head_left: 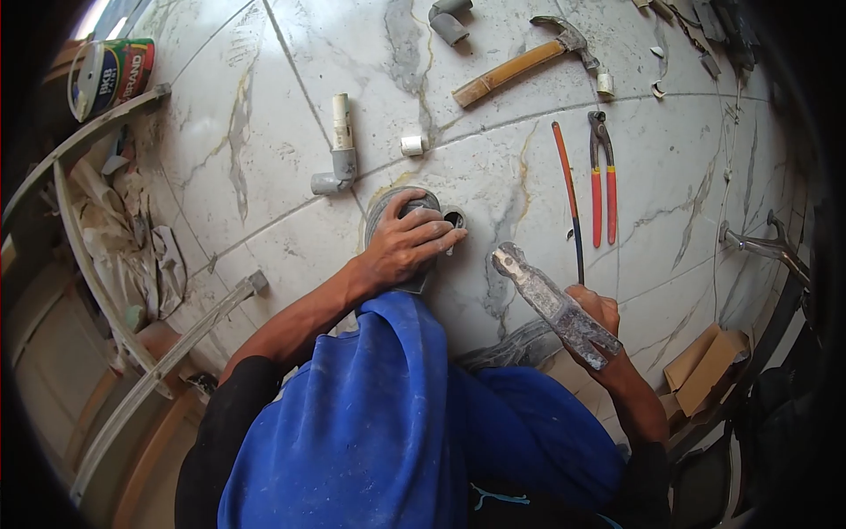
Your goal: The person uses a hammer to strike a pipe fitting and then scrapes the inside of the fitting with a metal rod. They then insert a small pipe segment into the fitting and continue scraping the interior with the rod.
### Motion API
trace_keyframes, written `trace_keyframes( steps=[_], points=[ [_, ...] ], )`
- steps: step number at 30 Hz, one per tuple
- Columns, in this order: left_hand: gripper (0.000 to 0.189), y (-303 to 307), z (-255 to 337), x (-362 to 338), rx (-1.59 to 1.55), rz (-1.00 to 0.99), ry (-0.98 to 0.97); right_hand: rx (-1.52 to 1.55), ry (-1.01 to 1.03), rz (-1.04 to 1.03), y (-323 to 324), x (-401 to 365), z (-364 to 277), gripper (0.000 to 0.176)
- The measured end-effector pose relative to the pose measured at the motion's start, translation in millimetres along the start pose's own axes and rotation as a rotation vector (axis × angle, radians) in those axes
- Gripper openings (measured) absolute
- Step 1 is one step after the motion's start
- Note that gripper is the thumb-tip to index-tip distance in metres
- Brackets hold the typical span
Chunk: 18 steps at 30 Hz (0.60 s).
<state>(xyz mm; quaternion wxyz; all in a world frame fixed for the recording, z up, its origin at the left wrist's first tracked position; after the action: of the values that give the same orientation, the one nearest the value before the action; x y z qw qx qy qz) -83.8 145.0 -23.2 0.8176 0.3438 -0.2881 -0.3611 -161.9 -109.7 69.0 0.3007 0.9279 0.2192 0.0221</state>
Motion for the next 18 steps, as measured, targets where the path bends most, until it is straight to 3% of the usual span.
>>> trace_keyframes(
  steps=[9, 13, 16, 18],
  points=[
    [0.04, -4, -1, 1, -0.031, -0.017, 0.044, -0.183, 0.225, -0.036, -15, 13, -34, 0.03],
    [0.043, -5, -2, 4, -0.044, -0.015, 0.109, -0.356, 0.127, -0.135, -28, 18, -24, 0.024],
    [0.039, -2, 0, 5, -0.024, -0.01, 0.118, -0.369, 0.005, -0.165, -30, 22, -16, 0.024],
    [0.037, -2, 2, 5, -0.031, -0.004, 0.142, -0.344, 0.025, -0.135, -25, 23, -27, 0.025]
  ],
)
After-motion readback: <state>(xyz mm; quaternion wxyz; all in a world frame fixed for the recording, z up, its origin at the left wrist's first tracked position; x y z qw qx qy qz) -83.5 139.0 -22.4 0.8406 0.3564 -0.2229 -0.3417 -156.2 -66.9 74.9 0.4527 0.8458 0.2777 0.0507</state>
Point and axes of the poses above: each hand's wrist, its own x-axis towards the middle knuckle, its own y-axis out of the back of the hand, z = x × y, the point moved 3 cm from there along x, towards the middle knuckle, and after that the axes turned 7 degrees about -z, right-handed, at the moved point
